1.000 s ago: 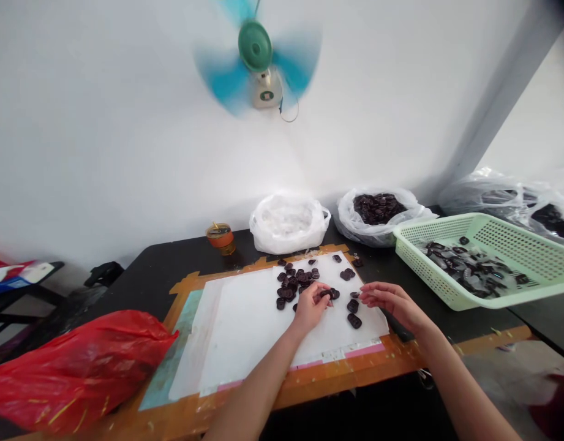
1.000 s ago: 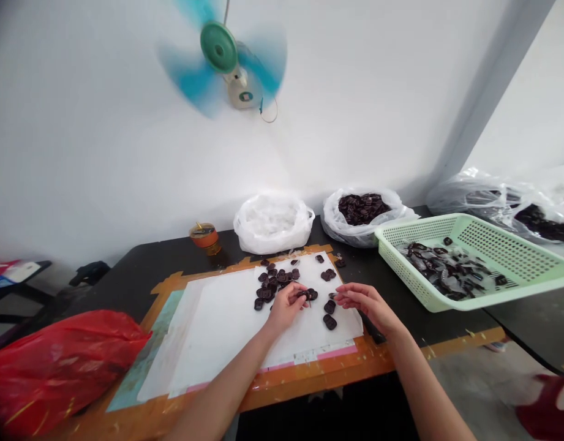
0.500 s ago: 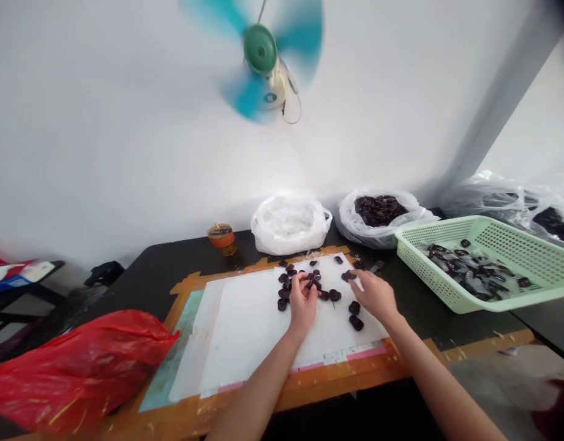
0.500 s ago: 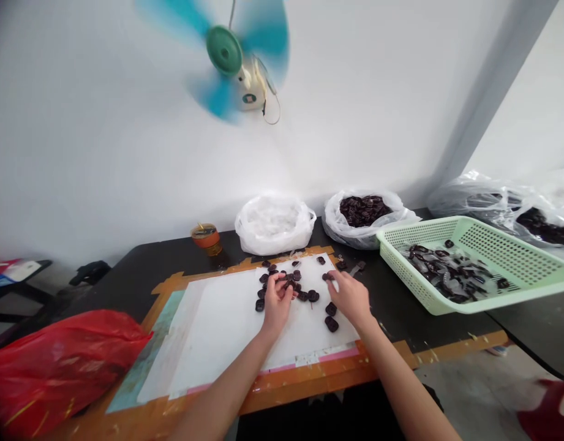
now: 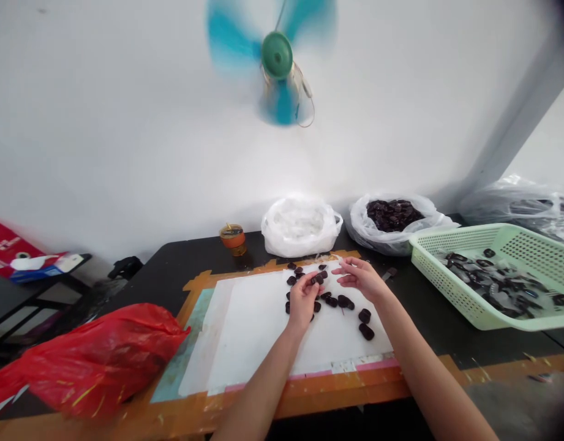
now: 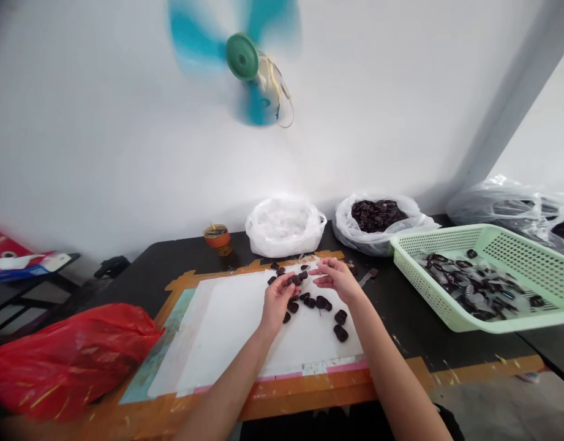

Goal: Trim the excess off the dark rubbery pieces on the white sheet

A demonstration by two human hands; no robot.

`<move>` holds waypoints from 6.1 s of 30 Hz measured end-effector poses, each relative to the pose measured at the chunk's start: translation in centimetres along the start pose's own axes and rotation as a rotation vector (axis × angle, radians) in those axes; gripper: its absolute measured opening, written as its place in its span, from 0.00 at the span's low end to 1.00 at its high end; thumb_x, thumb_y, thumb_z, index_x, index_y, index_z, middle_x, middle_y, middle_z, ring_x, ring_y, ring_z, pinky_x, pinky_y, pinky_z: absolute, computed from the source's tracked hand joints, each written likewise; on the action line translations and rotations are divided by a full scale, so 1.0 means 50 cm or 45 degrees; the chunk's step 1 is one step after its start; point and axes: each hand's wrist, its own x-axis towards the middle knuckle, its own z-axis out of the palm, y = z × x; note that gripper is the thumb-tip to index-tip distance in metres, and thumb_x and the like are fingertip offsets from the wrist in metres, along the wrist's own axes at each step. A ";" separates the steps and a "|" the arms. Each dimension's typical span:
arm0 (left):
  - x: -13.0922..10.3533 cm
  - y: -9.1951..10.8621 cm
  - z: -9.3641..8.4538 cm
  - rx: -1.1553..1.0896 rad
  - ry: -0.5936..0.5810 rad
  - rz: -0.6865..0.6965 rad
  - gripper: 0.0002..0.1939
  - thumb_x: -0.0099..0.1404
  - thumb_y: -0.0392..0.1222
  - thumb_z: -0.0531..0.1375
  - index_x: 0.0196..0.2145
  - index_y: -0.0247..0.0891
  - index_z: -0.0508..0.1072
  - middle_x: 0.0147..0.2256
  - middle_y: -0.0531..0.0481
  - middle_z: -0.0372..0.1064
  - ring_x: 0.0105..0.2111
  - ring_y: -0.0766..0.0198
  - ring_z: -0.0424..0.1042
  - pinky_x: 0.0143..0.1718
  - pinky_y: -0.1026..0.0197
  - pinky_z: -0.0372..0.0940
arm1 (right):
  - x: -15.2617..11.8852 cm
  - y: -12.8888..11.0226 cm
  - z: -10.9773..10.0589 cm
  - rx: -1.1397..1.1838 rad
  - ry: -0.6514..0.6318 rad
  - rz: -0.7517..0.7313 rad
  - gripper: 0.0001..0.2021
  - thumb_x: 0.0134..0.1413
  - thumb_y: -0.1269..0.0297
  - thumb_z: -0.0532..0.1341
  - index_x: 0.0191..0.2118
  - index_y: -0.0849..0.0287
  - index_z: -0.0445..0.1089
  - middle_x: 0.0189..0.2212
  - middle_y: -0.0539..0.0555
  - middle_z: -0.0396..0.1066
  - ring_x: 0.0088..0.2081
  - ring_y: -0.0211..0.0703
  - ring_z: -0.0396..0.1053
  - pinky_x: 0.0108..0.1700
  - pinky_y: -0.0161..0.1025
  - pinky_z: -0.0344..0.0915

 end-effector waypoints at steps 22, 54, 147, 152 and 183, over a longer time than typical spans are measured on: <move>0.051 0.018 0.026 -0.382 -0.002 -0.137 0.13 0.55 0.42 0.67 0.36 0.33 0.74 0.36 0.46 0.73 0.36 0.64 0.74 0.44 0.61 0.67 | -0.008 0.013 0.001 0.114 -0.100 -0.236 0.17 0.52 0.62 0.62 0.48 0.55 0.61 0.35 0.51 0.69 0.27 0.38 0.71 0.32 0.36 0.65; 0.033 0.003 0.039 -0.198 -0.123 -0.080 0.15 0.55 0.44 0.66 0.38 0.32 0.77 0.37 0.42 0.74 0.37 0.61 0.72 0.45 0.57 0.66 | -0.005 0.031 0.038 -0.257 -0.100 -0.296 0.17 0.52 0.49 0.63 0.31 0.61 0.65 0.22 0.49 0.64 0.18 0.29 0.51 0.20 0.31 0.42; 0.036 0.004 0.044 -0.428 0.025 -0.157 0.18 0.52 0.47 0.69 0.35 0.31 0.76 0.36 0.42 0.75 0.35 0.61 0.75 0.45 0.56 0.68 | -0.011 0.058 0.051 -0.609 0.129 -0.711 0.08 0.58 0.59 0.59 0.40 0.58 0.66 0.34 0.56 0.73 0.36 0.46 0.73 0.36 0.39 0.67; 0.035 -0.001 0.050 -0.546 0.036 -0.187 0.15 0.53 0.44 0.69 0.35 0.30 0.76 0.36 0.42 0.75 0.34 0.64 0.74 0.42 0.61 0.69 | -0.017 0.057 0.061 -0.559 0.183 -0.726 0.09 0.56 0.59 0.61 0.36 0.59 0.68 0.30 0.55 0.73 0.32 0.45 0.73 0.32 0.37 0.66; 0.037 0.018 0.033 0.065 -0.096 0.232 0.08 0.56 0.42 0.65 0.32 0.35 0.78 0.42 0.42 0.71 0.39 0.57 0.72 0.39 0.58 0.68 | -0.023 0.047 0.057 -0.777 0.022 -0.797 0.13 0.63 0.59 0.50 0.49 0.56 0.64 0.32 0.54 0.70 0.30 0.42 0.67 0.32 0.37 0.63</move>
